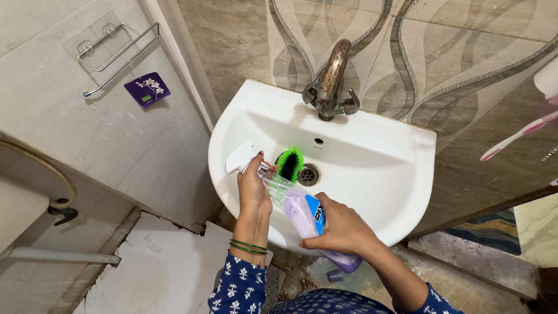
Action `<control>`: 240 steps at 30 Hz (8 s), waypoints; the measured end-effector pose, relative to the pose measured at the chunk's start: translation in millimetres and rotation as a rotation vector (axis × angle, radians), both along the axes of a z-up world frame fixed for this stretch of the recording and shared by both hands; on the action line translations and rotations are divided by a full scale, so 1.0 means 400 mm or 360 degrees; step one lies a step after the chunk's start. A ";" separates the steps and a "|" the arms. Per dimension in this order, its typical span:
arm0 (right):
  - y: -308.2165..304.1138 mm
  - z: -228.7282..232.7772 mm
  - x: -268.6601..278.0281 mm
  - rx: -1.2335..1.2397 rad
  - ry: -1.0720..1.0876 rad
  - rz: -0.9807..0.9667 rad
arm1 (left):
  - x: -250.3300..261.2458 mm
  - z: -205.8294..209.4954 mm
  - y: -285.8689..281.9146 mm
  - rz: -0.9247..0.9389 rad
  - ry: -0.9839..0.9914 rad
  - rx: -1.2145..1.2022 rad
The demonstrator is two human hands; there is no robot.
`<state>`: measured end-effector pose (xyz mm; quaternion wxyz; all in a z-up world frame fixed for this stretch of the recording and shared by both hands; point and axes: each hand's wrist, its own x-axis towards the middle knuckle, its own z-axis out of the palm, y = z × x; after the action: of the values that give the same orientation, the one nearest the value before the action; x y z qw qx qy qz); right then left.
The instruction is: The person sprays cleaner from a bottle into a bathroom sink and scrubs the basin and drain with a brush. They also move a soap bottle and an orange cap between the sink and a shelf.
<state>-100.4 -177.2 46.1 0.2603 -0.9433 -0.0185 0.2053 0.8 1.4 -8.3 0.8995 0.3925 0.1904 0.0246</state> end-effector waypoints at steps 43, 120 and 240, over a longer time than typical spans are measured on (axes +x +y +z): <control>0.011 -0.006 0.018 0.0010 -0.0020 0.0106 | -0.010 0.030 0.030 0.0151 0.0060 0.0099; -0.221 0.075 -0.005 0.0096 0.0142 -0.0532 | 0.102 0.100 -0.315 -0.0517 -0.0001 0.0217; -0.129 0.004 0.057 0.0867 0.1192 -0.0415 | -0.546 -0.050 -0.418 -0.0971 -0.0084 -0.0666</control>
<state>-77.5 -229.0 47.7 0.5103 -0.6964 0.1418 0.4842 -217.6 -165.7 -28.1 0.9308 0.2381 0.0421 -0.2740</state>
